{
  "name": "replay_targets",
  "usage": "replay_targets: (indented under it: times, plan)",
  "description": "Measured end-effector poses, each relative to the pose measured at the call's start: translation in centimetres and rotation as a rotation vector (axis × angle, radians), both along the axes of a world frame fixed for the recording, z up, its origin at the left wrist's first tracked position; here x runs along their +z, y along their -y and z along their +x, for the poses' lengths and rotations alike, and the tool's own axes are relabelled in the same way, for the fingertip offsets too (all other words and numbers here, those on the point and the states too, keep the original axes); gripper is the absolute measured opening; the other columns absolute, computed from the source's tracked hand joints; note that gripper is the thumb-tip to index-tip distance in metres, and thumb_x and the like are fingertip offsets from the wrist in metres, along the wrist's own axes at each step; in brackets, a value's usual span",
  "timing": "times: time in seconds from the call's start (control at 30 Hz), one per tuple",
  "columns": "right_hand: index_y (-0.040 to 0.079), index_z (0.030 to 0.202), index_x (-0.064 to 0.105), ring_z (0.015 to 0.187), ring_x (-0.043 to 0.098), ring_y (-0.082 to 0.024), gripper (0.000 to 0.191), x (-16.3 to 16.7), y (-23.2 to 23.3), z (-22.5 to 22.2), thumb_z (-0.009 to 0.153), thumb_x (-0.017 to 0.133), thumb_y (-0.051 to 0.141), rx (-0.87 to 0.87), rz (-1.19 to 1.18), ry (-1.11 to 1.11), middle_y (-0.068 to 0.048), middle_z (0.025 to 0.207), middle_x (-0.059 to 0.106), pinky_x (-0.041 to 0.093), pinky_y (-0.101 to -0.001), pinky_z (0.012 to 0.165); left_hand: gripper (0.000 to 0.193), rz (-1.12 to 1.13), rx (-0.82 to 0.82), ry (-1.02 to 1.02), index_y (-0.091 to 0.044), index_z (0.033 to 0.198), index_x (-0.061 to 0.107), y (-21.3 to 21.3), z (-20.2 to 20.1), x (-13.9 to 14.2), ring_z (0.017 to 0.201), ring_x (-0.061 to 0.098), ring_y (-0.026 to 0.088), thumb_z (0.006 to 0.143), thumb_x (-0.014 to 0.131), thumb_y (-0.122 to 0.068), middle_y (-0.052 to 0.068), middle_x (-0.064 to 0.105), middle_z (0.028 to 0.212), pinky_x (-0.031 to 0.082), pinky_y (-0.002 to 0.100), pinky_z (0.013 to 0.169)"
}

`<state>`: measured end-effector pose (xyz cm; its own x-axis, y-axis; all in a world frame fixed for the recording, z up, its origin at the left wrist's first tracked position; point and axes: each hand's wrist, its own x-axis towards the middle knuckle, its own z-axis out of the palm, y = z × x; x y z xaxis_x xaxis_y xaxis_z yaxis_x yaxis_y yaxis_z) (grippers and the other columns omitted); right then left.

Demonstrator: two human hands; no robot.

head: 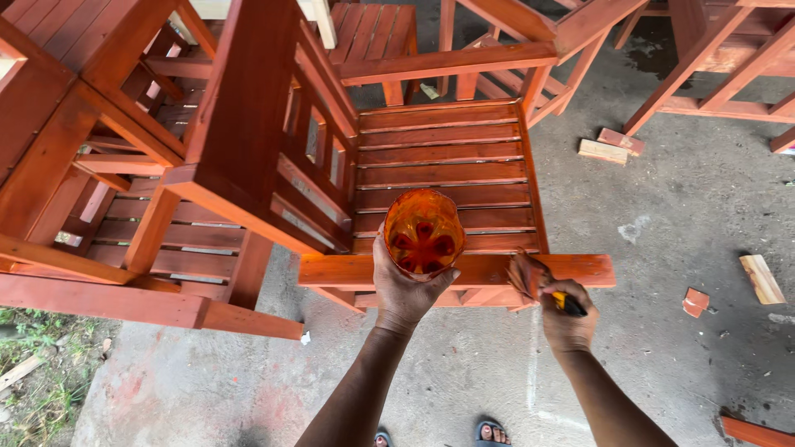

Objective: The person applies reddish-brown paint to a wooden chair using a brush. They repeatedly dip the brush into a small container held in the other hand and cover the chair's seat, armrests, and legs with even strokes.

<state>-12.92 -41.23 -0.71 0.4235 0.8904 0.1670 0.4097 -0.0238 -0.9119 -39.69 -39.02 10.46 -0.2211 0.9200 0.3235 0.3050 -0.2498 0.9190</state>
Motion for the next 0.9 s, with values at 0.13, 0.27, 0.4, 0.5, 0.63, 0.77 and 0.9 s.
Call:
replay_targets:
  times: [0.13,0.27,0.4,0.5,0.63,0.77,0.9]
  plan:
    - [0.011,0.084,0.068,0.093,0.067,-0.015,0.015,0.2,0.0,6.9,0.083,0.081,0.002,-0.099,-0.064,0.109,-0.003,0.099,0.069,0.053,-0.0293,0.086,0.107,-0.033,-0.012,-0.019,-0.005,0.141,0.036,-0.8,4.0,0.1,0.126,0.06,0.028,0.058,0.1,-0.025,0.014,0.053,0.134,0.059,0.039,0.107]
    - [0.01,0.084,0.069,0.094,0.067,-0.017,0.014,0.9,-0.7,12.0,0.084,0.08,0.002,-0.116,-0.079,0.108,-0.005,0.1,0.069,0.053,-0.0308,0.086,0.103,-0.045,-0.048,0.032,-0.005,0.139,0.037,-1.2,7.5,0.3,0.126,0.061,0.027,0.059,0.099,-0.025,0.014,0.053,0.134,0.061,0.038,0.105]
    - [0.011,0.084,0.071,0.094,0.07,-0.022,0.015,1.9,-1.2,14.5,0.081,0.081,0.0,-0.156,-0.074,0.227,-0.006,0.101,0.071,0.053,-0.0335,0.085,0.104,-0.07,-0.064,0.067,-0.005,0.14,0.035,-1.4,10.6,0.5,0.127,0.061,0.027,0.059,0.098,-0.023,0.014,0.053,0.134,0.061,0.038,0.106]
    - [0.012,0.086,0.072,0.096,0.07,-0.027,0.016,2.5,-1.9,15.7,0.085,0.079,-0.002,-0.137,-0.119,0.353,-0.009,0.103,0.072,0.055,-0.0371,0.085,0.103,-0.063,-0.072,0.045,-0.005,0.14,0.035,-1.3,11.8,0.8,0.128,0.06,0.027,0.061,0.099,-0.022,0.014,0.053,0.135,0.061,0.038,0.107]
    - [0.015,0.082,0.068,0.105,0.073,-0.023,0.02,1.9,-2.8,16.2,0.084,0.076,-0.002,0.089,0.118,0.426,-0.003,0.109,0.075,0.06,-0.0322,0.086,0.104,-0.087,-0.078,0.068,-0.005,0.139,0.034,-1.5,12.7,1.2,0.128,0.06,0.026,0.06,0.098,-0.023,0.014,0.052,0.135,0.061,0.038,0.106]
    - [0.021,0.078,0.068,0.106,0.072,-0.024,0.024,0.4,-1.0,15.6,0.08,0.076,-0.002,0.24,0.117,0.541,-0.002,0.11,0.074,0.061,-0.0287,0.082,0.103,-0.094,-0.119,0.144,-0.006,0.139,0.033,-1.7,14.2,1.1,0.128,0.061,0.025,0.061,0.097,-0.024,0.013,0.052,0.136,0.062,0.037,0.106]
    - [0.02,0.078,0.069,0.1,0.073,-0.022,0.021,0.0,1.8,16.1,0.078,0.08,0.002,0.263,-0.033,0.689,0.001,0.107,0.075,0.065,-0.0296,0.077,0.103,-0.034,-0.102,0.097,-0.006,0.141,0.034,-2.2,15.1,0.7,0.127,0.061,0.027,0.061,0.098,-0.023,0.014,0.053,0.136,0.061,0.039,0.107]
